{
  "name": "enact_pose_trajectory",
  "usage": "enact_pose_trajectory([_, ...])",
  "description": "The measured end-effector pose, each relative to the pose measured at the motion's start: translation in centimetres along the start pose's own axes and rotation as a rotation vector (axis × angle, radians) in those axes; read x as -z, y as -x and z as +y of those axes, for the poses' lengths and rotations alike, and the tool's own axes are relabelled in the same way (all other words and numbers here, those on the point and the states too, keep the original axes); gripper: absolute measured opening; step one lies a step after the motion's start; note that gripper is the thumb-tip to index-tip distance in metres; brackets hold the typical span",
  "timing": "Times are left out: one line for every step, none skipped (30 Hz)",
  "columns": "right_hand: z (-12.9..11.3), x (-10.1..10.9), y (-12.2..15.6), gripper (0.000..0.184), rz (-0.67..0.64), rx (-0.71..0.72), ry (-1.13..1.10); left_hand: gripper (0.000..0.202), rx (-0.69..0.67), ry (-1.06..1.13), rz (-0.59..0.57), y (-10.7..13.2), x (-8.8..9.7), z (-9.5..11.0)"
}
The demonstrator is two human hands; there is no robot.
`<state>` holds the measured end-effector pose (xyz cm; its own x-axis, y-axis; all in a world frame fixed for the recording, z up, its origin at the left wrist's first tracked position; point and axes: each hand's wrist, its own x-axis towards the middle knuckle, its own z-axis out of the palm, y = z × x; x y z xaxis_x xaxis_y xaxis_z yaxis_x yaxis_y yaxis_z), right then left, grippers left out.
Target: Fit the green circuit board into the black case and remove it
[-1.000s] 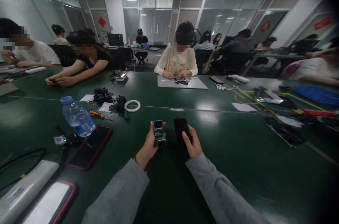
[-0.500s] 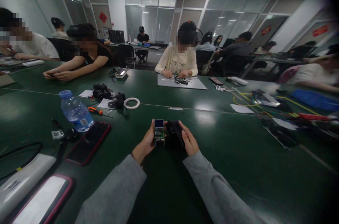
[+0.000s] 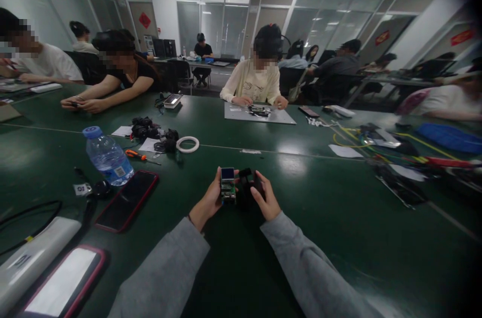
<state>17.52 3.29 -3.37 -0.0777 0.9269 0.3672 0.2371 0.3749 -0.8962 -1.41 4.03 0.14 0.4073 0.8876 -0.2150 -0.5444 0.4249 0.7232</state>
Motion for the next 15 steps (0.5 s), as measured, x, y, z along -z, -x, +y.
enact_pose_trajectory([0.2, 0.0, 0.0, 0.061, 0.0, 0.004, 0.021, 0.069, 0.0, 0.0, 0.0, 0.0, 0.0, 0.0])
enact_pose_trajectory([0.5, 0.1, -0.1, 0.06, 0.014, 0.01, 0.045, 0.069, 0.0, 0.002, 0.002, 0.0, 0.0, 0.0])
enact_pose_trajectory([0.7, 0.1, -0.1, 0.058, 0.043, 0.012, 0.067, 0.069, -0.001, 0.007, 0.0, 0.0, 0.0, 0.1])
enact_pose_trajectory([1.0, 0.1, -0.1, 0.055, 0.081, 0.007, 0.085, 0.068, -0.003, 0.015, -0.003, 0.0, -0.1, 0.1])
enact_pose_trajectory([1.1, 0.2, -0.2, 0.053, 0.122, -0.005, 0.098, 0.068, -0.006, 0.027, -0.007, 0.0, -0.1, 0.1])
enact_pose_trajectory([1.3, 0.2, -0.2, 0.051, 0.156, -0.018, 0.107, 0.067, -0.008, 0.042, -0.013, 0.0, 0.0, 0.1])
enact_pose_trajectory([1.4, 0.2, -0.2, 0.049, 0.177, -0.027, 0.111, 0.065, -0.008, 0.057, -0.016, -0.1, 0.0, 0.1])
enact_pose_trajectory([1.4, 0.2, -0.2, 0.047, 0.19, -0.033, 0.114, 0.064, -0.008, 0.072, -0.017, -0.1, 0.0, 0.1])
enact_pose_trajectory([1.3, 0.2, -0.2, 0.046, 0.191, -0.035, 0.117, 0.063, -0.009, 0.087, -0.016, -0.2, 0.1, 0.1])
enact_pose_trajectory([1.2, 0.2, -0.1, 0.044, 0.184, -0.036, 0.121, 0.062, -0.012, 0.101, -0.015, -0.2, 0.2, 0.0])
enact_pose_trajectory([1.1, 0.2, -0.1, 0.043, 0.173, -0.04, 0.128, 0.061, -0.016, 0.117, -0.016, -0.3, 0.3, 0.0])
enact_pose_trajectory([1.0, 0.2, 0.0, 0.042, 0.16, -0.048, 0.135, 0.061, -0.018, 0.135, -0.02, -0.4, 0.4, 0.0])
enact_pose_trajectory([1.0, 0.3, 0.0, 0.041, 0.147, -0.058, 0.141, 0.061, -0.016, 0.156, -0.026, -0.5, 0.5, 0.0])
enact_pose_trajectory([0.9, 0.3, 0.0, 0.041, 0.132, -0.068, 0.144, 0.061, -0.013, 0.182, -0.033, -0.5, 0.6, 0.0])
enact_pose_trajectory([0.9, 0.4, 0.0, 0.04, 0.118, -0.076, 0.141, 0.061, -0.007, 0.208, -0.037, -0.6, 0.7, 0.0])
